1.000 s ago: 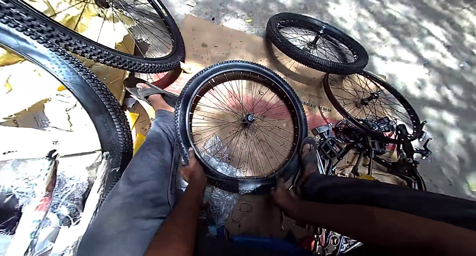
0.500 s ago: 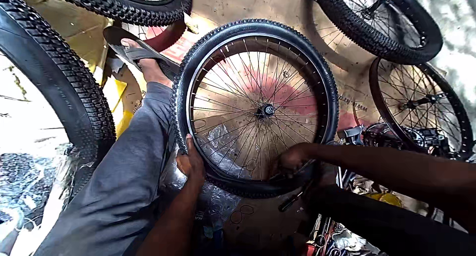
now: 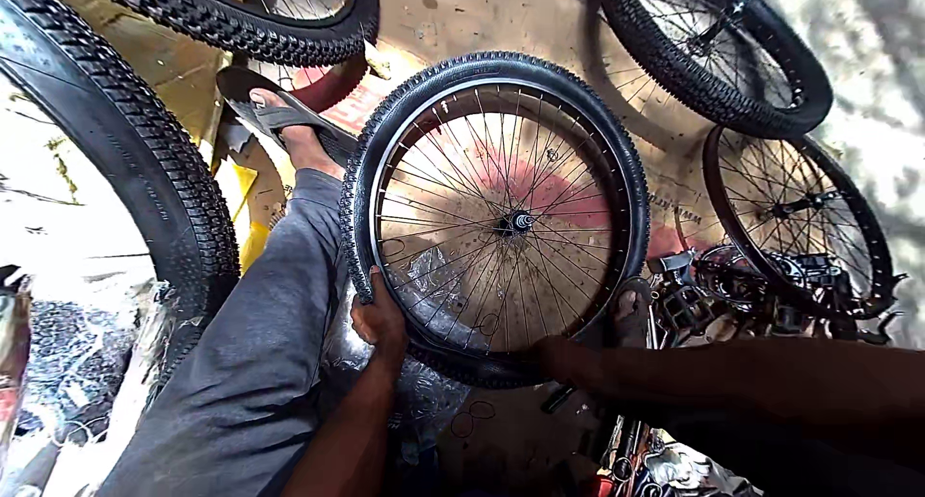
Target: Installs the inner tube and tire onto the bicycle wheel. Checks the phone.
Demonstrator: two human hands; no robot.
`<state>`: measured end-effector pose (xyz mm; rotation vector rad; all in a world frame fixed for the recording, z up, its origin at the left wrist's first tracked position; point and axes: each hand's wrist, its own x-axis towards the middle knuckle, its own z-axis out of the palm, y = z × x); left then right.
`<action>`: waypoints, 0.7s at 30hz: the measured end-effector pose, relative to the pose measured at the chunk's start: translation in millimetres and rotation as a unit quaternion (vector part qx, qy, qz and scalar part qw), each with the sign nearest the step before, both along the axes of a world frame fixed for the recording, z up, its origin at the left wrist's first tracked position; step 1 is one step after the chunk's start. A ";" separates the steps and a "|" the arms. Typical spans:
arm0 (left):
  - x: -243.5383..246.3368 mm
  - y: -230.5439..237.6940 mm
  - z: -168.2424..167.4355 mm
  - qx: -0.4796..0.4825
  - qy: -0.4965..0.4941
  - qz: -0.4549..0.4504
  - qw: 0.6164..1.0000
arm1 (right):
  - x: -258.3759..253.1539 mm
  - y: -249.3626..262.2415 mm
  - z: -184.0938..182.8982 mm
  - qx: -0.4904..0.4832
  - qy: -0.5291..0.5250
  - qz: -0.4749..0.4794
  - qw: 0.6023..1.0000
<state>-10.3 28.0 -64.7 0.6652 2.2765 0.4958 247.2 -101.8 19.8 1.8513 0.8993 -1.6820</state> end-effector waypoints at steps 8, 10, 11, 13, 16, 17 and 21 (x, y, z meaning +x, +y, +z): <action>0.1 -7.7 40.1 0.035 0.016 -0.067 0.997 | -46.7 -134.3 -14.6 0.283 -0.085 -0.110 0.949; -0.1 -13.7 61.5 0.126 0.086 -0.223 0.963 | -43.0 -162.0 -41.0 0.361 -0.077 -0.067 0.927; 0.3 -17.0 69.8 0.176 0.112 -0.336 0.918 | -35.4 -169.3 -50.8 0.391 -0.063 -0.042 0.917; 5.5 -25.3 77.6 0.197 0.128 -0.577 0.783 | -14.6 -171.0 -50.7 0.404 -0.031 0.018 0.914; 26.7 -37.2 74.6 -0.044 0.136 -0.826 0.545 | 13.1 -162.2 -38.4 0.385 -0.029 0.069 0.920; 33.4 -36.2 72.0 -0.128 0.141 -0.855 0.483 | 16.2 -160.2 -36.4 0.391 -0.038 0.059 0.918; 46.6 -26.0 64.3 -0.246 0.120 -0.859 0.432 | -2.4 -143.3 -23.5 0.283 -0.088 -0.016 0.955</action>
